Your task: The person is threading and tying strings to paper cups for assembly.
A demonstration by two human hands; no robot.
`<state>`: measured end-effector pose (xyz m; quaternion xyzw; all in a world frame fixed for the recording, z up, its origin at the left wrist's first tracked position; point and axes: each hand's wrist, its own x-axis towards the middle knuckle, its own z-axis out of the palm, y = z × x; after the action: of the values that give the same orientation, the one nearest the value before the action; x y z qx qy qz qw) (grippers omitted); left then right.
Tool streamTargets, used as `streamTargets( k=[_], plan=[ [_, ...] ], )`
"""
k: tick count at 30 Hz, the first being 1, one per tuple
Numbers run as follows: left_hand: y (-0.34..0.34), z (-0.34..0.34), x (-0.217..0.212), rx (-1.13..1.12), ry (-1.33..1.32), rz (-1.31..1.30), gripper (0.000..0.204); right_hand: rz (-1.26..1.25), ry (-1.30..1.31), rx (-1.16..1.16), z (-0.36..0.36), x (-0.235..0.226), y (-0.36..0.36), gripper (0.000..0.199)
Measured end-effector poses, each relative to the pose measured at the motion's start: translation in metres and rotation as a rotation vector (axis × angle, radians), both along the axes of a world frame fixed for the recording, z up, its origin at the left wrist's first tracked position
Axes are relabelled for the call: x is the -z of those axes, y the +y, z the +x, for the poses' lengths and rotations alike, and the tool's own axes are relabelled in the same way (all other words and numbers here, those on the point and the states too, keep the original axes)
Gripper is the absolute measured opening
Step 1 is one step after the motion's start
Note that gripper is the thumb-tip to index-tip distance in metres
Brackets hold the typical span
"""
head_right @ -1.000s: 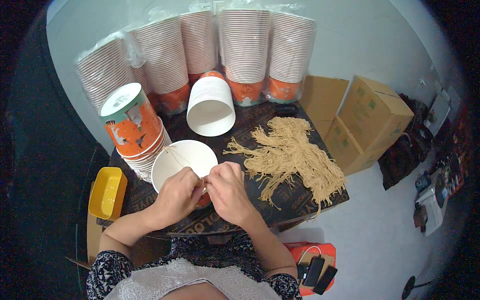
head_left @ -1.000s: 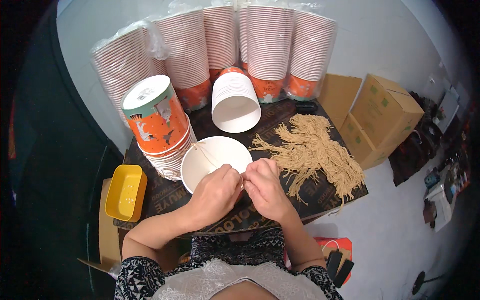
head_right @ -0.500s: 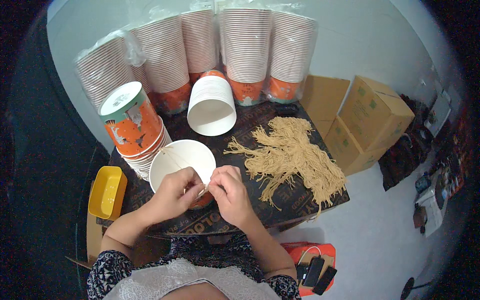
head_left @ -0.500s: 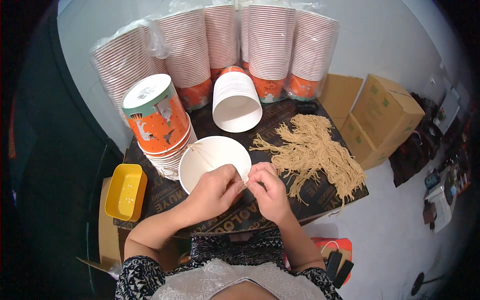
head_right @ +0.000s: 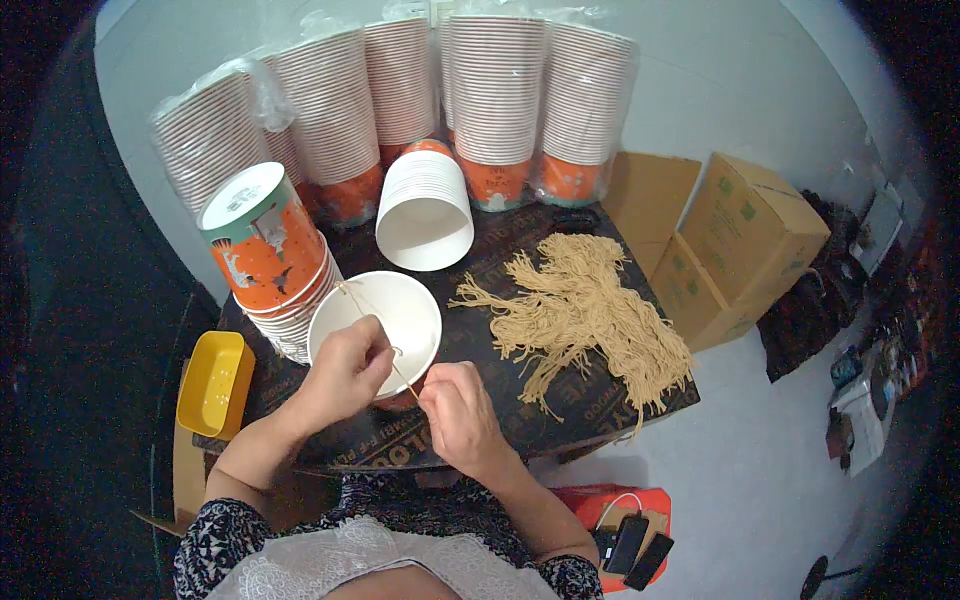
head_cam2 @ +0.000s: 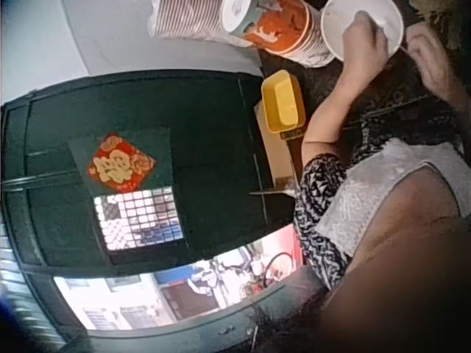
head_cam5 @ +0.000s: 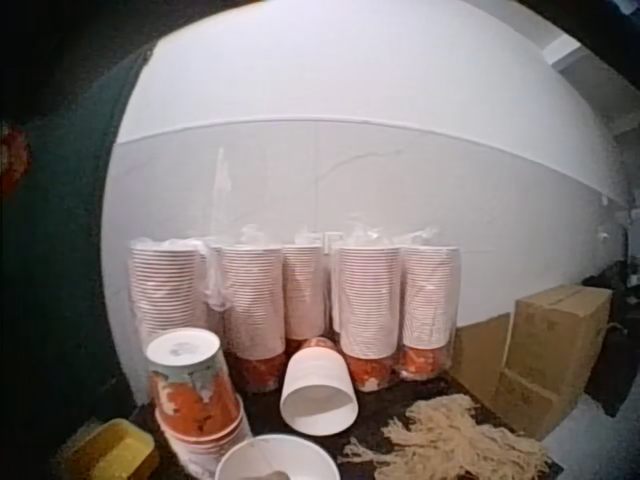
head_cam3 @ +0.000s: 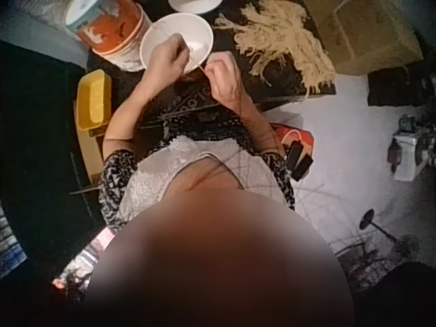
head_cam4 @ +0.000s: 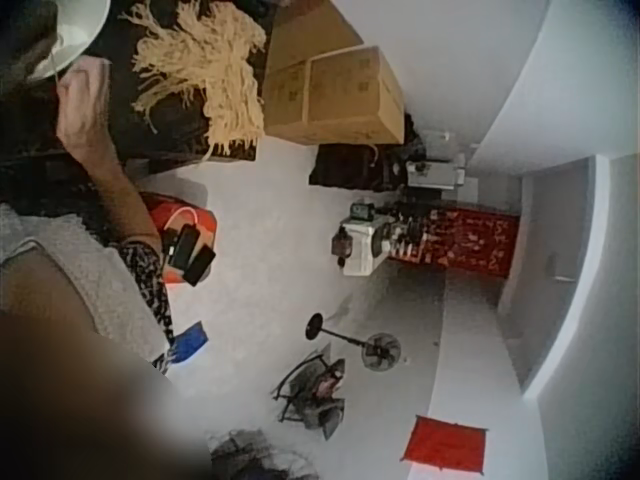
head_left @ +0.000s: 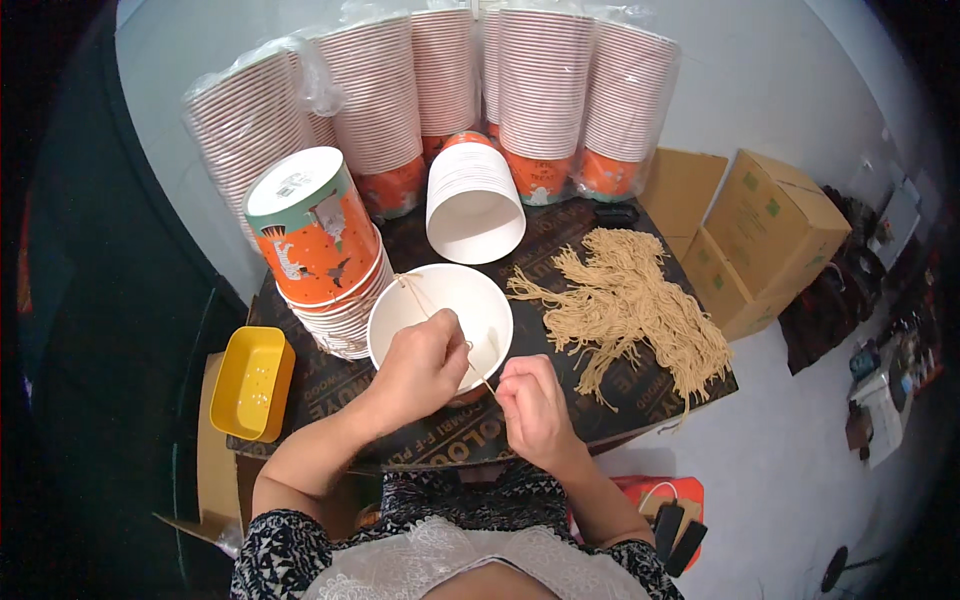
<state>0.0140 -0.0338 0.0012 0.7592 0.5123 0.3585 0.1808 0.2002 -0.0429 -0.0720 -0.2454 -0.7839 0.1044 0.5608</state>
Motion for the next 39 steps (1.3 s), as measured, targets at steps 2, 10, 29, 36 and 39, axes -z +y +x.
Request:
streamTargets(
  k=[2, 10, 29, 36, 39],
  plan=[
    [-0.001, -0.001, -0.004, -0.004, 0.019, 0.02, 0.012, -0.151, -0.071, -0.036, 0.004, -0.003, -0.002, 0.018],
    [-0.014, -0.004, -0.01, 0.184, -0.057, 0.083, 0.009, -0.145, 0.051, -0.04, 0.001, -0.014, -0.003, 0.017],
    [-0.016, -0.005, 0.001, 0.234, 0.02, 0.296, 0.014, -0.174, 0.333, -0.123, -0.017, 0.011, -0.006, 0.015],
    [-0.034, -0.01, -0.009, 0.351, 0.248, 0.278, 0.013, -0.103, 0.419, 0.015, -0.023, 0.019, -0.005, 0.015],
    [-0.038, -0.009, -0.01, 0.394, 0.268, 0.281, 0.012, -0.164, 0.43, 0.026, -0.023, 0.017, -0.009, 0.016]
  ],
)
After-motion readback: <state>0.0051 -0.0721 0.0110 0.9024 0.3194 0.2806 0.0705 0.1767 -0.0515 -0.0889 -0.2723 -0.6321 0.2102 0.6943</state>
